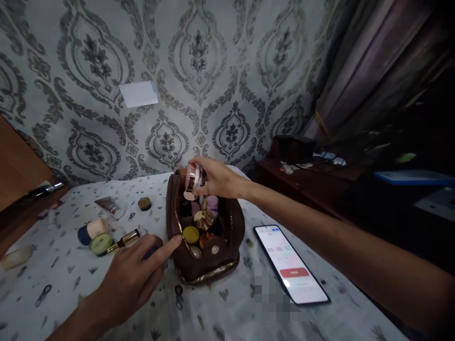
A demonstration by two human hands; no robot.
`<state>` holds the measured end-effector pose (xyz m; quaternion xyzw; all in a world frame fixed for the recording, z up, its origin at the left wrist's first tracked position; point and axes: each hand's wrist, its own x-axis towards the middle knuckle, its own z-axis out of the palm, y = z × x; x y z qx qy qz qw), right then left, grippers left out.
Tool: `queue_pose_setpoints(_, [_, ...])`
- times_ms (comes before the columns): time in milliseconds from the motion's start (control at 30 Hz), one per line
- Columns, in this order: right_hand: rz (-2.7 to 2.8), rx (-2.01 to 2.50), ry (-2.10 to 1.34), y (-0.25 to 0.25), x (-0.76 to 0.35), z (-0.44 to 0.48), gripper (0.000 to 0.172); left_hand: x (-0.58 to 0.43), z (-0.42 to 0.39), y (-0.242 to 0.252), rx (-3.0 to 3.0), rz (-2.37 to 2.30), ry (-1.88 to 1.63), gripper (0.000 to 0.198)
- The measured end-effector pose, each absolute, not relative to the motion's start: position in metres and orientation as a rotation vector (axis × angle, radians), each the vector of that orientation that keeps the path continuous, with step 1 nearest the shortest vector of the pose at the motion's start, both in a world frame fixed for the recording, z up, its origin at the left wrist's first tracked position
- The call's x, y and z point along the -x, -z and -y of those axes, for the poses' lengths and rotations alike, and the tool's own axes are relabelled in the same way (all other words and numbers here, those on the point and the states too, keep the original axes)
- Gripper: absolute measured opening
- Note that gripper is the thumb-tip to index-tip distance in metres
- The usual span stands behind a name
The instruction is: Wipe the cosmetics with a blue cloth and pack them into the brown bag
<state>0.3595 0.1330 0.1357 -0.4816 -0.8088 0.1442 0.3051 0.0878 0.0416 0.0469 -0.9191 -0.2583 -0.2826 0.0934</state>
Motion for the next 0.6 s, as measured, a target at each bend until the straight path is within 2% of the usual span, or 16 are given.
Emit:
queue_pose_setpoints(133, [2.322, 1.373, -0.421, -0.132, -0.343, -0.16, 0.051, -0.083, -0.044, -0.041, 2.749, 0.743, 0.863, 0.062])
queue_pose_setpoints(333, [2.451, 1.443, -0.351, -0.118, -0.33, -0.185, 0.054, -0.079, -0.048, -0.032, 2.793, 0.723, 0.845, 0.068])
queue_pose_setpoints(600, [2.462, 1.508, -0.594, -0.109, -0.319, -0.201, 0.036, -0.081, -0.046, -0.033, 2.804, 0.752, 0.851, 0.071])
